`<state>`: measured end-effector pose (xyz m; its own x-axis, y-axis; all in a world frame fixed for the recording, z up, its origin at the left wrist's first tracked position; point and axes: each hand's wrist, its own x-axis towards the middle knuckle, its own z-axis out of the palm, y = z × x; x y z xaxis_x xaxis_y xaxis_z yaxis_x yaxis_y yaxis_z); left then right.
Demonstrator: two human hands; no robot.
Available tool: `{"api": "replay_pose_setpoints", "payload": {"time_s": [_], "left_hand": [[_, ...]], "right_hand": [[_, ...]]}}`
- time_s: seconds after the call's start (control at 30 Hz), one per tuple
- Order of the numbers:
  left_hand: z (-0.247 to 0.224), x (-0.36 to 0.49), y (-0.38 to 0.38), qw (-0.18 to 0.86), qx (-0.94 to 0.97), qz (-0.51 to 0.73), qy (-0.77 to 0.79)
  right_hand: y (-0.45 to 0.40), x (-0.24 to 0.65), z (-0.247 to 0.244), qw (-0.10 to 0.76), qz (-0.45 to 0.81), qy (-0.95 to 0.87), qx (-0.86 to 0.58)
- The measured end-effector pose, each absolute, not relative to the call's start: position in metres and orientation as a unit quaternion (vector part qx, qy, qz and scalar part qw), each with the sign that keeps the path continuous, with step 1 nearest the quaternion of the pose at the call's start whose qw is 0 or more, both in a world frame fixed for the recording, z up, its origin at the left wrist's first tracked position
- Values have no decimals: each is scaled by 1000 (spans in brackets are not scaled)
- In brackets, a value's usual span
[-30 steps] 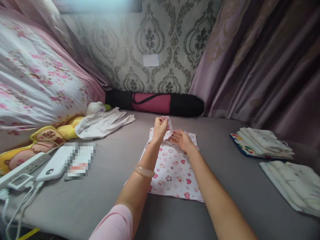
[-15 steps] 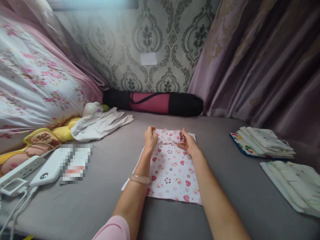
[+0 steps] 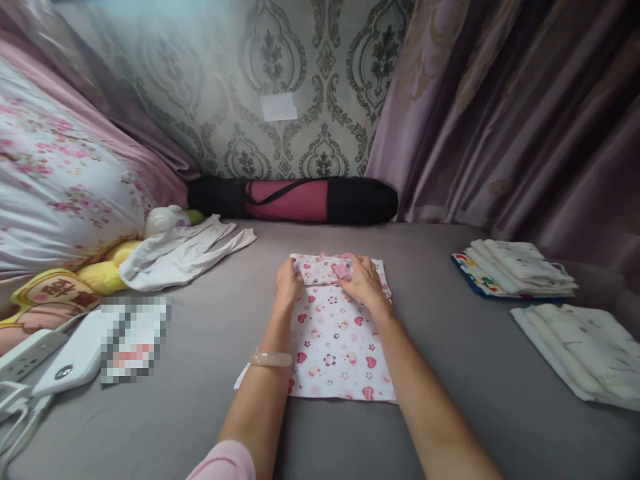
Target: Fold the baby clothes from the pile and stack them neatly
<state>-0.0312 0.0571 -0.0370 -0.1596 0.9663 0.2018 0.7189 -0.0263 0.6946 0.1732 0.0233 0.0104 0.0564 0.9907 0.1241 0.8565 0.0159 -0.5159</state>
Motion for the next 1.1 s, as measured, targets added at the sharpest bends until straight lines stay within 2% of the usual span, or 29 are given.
{"api": "replay_pose_setpoints", "payload": {"time_s": [0.07, 0.23, 0.4, 0.57, 0.63, 0.8, 0.93, 1.1], "left_hand": [[-35, -31, 56, 179, 620, 352, 678], [-30, -32, 53, 184, 611, 346, 688], [-30, -31, 52, 179, 614, 330, 694], [-32, -28, 52, 155, 639, 327, 678], [-34, -28, 52, 143, 650, 329, 670], [-38, -27, 53, 125, 664, 320, 665], [-37, -26, 52, 105, 682, 285, 665], [-31, -22, 48, 98, 707, 213, 667]], "right_hand": [[21, 168, 9, 214, 94, -716, -658], [24, 169, -2, 198, 109, -733, -641], [37, 182, -8, 263, 139, -682, -668], [47, 211, -5, 395, 238, -501, -732], [48, 224, -7, 421, 283, -438, -742], [46, 242, -14, 369, 313, -408, -774], [45, 240, -13, 320, 236, -475, -785], [44, 240, -11, 342, 166, -536, -754]]}}
